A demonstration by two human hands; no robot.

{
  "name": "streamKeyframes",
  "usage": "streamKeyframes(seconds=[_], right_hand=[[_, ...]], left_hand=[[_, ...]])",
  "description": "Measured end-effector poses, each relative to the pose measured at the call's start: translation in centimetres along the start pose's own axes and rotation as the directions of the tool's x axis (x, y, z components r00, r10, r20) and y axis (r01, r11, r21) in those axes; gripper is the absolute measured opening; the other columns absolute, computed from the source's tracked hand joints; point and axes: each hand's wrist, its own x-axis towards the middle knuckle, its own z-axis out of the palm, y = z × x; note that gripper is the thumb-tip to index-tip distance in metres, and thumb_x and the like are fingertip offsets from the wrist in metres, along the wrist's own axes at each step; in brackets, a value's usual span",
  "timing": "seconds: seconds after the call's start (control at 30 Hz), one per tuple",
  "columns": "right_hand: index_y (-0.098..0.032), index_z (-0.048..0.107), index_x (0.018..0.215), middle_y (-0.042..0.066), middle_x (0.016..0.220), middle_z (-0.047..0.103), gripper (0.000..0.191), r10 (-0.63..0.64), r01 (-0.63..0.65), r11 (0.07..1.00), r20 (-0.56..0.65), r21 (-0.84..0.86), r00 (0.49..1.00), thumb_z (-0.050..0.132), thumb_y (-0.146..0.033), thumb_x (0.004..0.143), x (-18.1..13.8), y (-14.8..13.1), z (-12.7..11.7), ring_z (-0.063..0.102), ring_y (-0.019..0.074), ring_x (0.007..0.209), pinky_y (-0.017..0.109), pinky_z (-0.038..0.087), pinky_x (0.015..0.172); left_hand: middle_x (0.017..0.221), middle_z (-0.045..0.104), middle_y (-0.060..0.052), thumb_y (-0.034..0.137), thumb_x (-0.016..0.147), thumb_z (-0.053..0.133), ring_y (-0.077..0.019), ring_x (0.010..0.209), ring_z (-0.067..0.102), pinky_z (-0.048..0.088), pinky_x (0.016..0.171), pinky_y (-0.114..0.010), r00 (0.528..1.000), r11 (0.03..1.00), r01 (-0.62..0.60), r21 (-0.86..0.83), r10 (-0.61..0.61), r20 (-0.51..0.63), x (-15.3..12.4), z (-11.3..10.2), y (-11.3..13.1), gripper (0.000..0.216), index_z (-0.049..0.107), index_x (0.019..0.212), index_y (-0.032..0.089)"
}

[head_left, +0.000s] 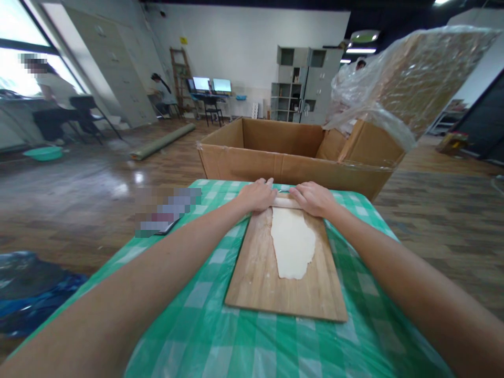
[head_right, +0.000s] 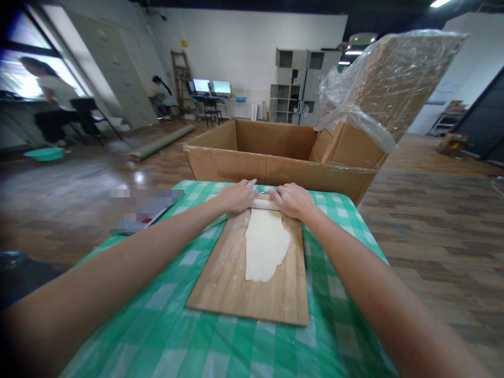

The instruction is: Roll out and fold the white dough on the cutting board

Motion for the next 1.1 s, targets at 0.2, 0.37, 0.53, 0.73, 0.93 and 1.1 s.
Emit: streamKeyframes(seconds=[0.2,0.37,0.53,0.73,0.93,1.1], right_hand=[[-0.014,0.069,0.128,0.014,0.127,0.074,0.047,-0.111,0.11,0.994,0.065,0.019,0.992,0.032,-0.04,0.113,1.4,1.2,0.6,0.063,0.0219,0.123,0.036,0.04,0.109],[-0.01,0.064,0.135,0.021,0.142,0.064,0.059,-0.1,0.1,0.995,0.034,-0.007,0.994,0.022,-0.044,0.113,-1.6,-0.6,0.0,0.053,0.0282,0.139,0.048,0.032,0.119],[-0.003,0.054,0.148,0.024,0.157,0.051,0.072,-0.083,0.082,0.997,0.012,0.014,0.997,0.01,-0.048,0.111,-7.7,-4.5,-1.4,0.04,0.0322,0.152,0.051,0.025,0.126],[-0.009,0.038,0.163,0.021,0.166,0.037,0.08,0.013,-0.012,0.989,-0.004,0.147,1.0,0.023,-0.064,0.106,-14.1,-8.6,-3.1,0.028,0.0352,0.158,0.057,0.027,0.127],[-0.004,0.042,0.159,0.024,0.164,0.04,0.086,0.04,-0.045,0.988,0.032,0.147,0.999,0.017,-0.067,0.106,-11.2,-6.6,-2.4,0.03,0.0348,0.157,0.055,0.025,0.128],[-0.019,0.052,0.155,0.011,0.165,0.044,0.072,-0.044,0.028,0.987,0.099,0.159,0.994,0.011,-0.054,0.109,-6.0,-2.5,-0.3,0.03,0.0317,0.158,0.055,0.024,0.128]], left_hand=[[0.153,0.054,-0.019,0.047,0.108,0.025,-0.0315,0.135,0.058,0.045,0.107,-0.043,1.0,1.0,0.015,0.016,-0.014,-0.023,0.4,-0.1,0.2,0.06,0.05,0.152,0.015],[0.145,0.059,-0.02,0.05,0.109,0.019,-0.0325,0.135,0.056,0.042,0.11,-0.044,0.994,1.0,0.006,0.025,-0.003,-0.105,-3.3,-0.5,1.7,0.063,0.054,0.146,0.013],[0.136,0.067,-0.017,0.045,0.11,0.021,-0.0328,0.129,0.06,0.038,0.113,-0.048,0.975,0.981,-0.182,0.064,0.189,-0.117,-9.3,-2.0,2.9,0.059,0.07,0.122,0.015],[0.142,0.066,-0.016,0.056,0.108,0.026,-0.0312,0.13,0.061,0.04,0.111,-0.044,0.972,0.97,-0.232,-0.066,0.23,-0.042,-13.7,-3.1,3.8,0.063,0.064,0.139,0.018],[0.158,0.051,-0.021,0.061,0.106,0.022,-0.0336,0.146,0.048,0.031,0.12,-0.044,0.981,0.986,-0.165,-0.01,0.163,-0.109,-11.1,-1.6,3.8,0.075,0.05,0.152,0.008],[0.164,0.043,-0.02,0.064,0.106,0.014,-0.0368,0.143,0.051,0.041,0.112,-0.048,0.999,0.998,-0.026,-0.064,0.023,-0.04,-6.6,-1.0,2.9,0.079,0.038,0.161,0.012]])
